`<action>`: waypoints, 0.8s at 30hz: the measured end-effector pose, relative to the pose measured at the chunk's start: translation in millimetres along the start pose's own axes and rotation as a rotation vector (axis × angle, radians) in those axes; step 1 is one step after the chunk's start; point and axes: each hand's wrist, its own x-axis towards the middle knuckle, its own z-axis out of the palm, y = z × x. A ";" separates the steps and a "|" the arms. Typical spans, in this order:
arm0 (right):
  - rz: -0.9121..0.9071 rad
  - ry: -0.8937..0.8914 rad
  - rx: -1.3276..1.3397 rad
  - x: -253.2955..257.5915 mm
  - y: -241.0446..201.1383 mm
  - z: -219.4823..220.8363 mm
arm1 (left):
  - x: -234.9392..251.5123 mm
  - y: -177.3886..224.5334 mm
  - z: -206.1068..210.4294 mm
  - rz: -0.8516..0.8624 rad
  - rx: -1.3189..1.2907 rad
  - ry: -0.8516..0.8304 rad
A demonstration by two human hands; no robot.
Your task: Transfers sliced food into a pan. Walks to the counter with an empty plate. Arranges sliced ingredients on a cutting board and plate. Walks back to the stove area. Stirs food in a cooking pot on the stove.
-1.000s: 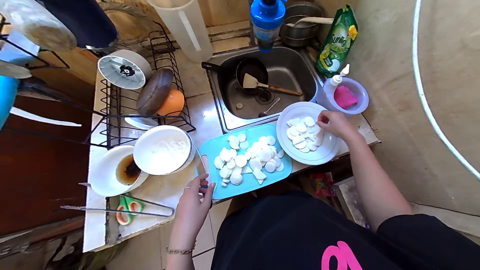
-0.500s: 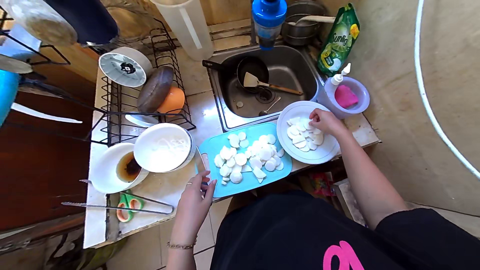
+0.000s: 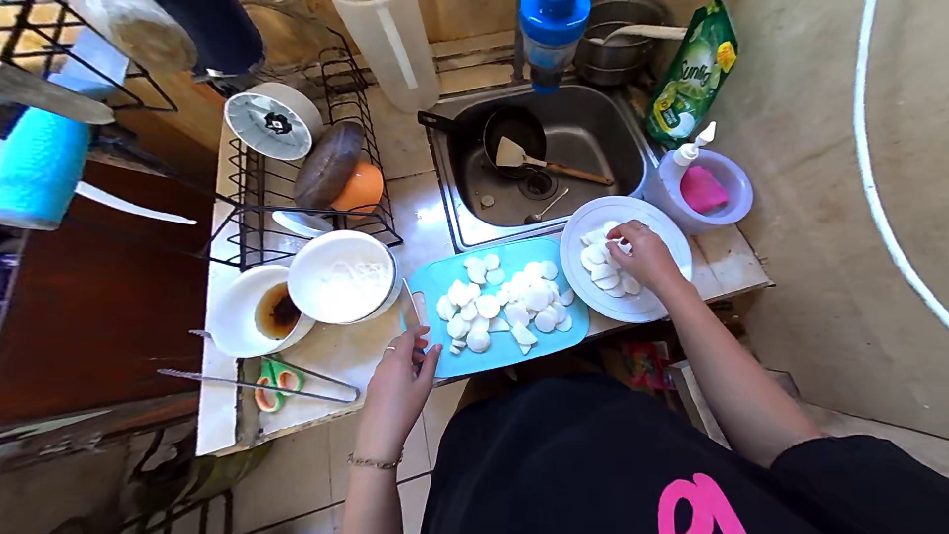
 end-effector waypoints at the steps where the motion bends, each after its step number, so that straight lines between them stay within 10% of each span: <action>1: -0.020 -0.045 -0.030 2.0 -3.8 2.9 | 0.5 1.2 -0.7 -0.006 0.003 -0.013; 11: -0.410 -0.254 0.025 -41.1 -97.1 47.5 | 11.3 26.3 13.7 -0.116 0.045 -0.190; 19: -0.627 -0.017 -0.015 -62.9 -98.5 119.8 | 21.6 30.8 23.5 -0.225 0.016 -0.219; 24: -0.681 -0.488 -0.089 -17.8 -156.6 119.5 | 25.2 20.5 17.6 -0.288 -0.093 -0.238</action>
